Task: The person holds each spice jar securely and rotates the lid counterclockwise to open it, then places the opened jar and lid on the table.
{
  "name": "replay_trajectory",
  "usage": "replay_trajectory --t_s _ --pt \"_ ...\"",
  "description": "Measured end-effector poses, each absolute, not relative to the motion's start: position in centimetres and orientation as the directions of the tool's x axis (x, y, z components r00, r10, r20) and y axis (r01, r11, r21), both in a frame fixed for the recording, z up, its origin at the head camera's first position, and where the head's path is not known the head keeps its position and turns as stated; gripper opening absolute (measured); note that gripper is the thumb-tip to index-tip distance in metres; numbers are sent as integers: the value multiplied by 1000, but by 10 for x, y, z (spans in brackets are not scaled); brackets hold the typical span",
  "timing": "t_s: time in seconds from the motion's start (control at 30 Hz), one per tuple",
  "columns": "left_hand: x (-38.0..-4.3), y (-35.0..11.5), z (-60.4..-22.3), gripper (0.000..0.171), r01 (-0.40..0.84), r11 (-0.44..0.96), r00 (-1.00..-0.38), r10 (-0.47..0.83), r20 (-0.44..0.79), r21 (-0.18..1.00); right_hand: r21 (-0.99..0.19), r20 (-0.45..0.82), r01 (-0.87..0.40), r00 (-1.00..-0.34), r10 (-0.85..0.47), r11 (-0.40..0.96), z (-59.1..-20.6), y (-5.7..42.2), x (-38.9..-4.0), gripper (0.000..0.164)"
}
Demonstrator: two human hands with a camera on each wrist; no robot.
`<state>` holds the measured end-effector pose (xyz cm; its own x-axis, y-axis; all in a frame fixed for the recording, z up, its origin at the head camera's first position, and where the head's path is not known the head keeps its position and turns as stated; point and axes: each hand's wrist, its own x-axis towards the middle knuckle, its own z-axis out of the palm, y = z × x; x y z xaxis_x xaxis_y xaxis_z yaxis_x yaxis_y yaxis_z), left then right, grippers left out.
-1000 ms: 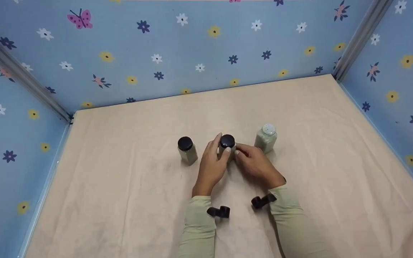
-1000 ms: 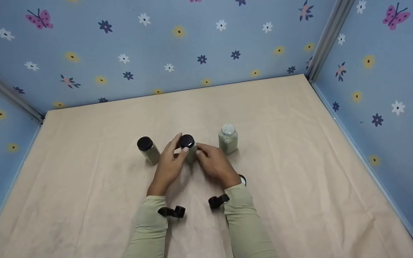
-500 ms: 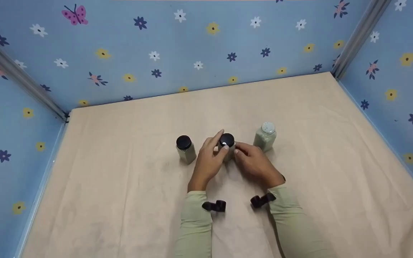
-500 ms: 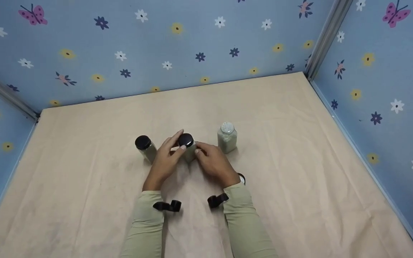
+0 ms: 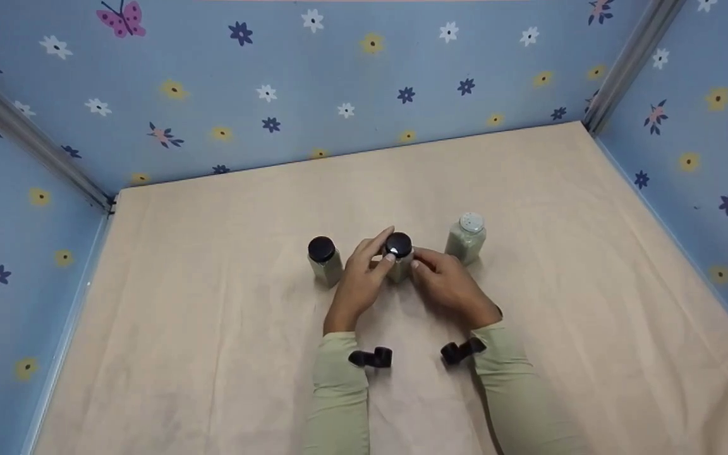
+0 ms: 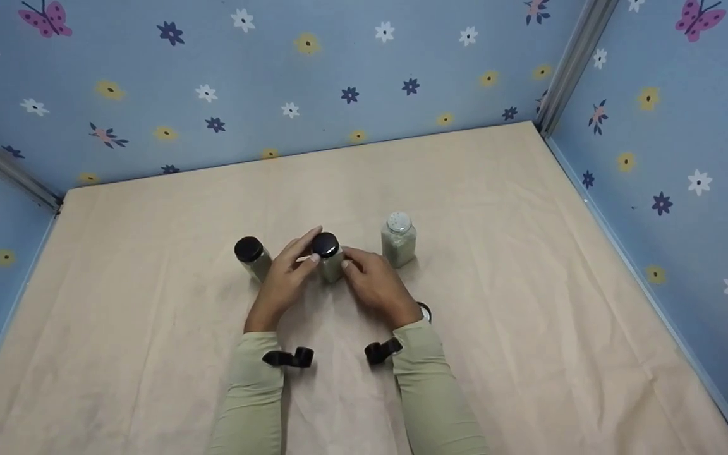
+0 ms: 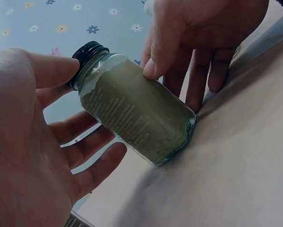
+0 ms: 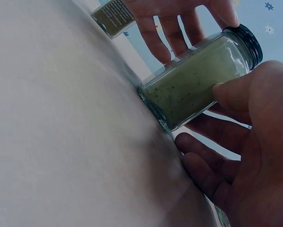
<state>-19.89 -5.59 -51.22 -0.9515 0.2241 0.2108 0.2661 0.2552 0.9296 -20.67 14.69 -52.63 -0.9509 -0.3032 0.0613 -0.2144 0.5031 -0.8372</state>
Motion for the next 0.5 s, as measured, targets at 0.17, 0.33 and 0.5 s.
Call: replay_trajectory --t_s 0.17,0.33,0.5 --pt "-199 -54 -511 47 256 275 -956 214 201 927 -836 58 -208 -954 -295 507 -525 148 -207 38" --pt "-199 -52 -513 46 251 295 -959 202 197 922 -844 59 -204 -954 -294 496 -527 148 -207 38" --pt "-196 -53 -512 46 241 312 -963 194 187 919 -834 79 -235 -946 -313 498 -528 147 -207 37"
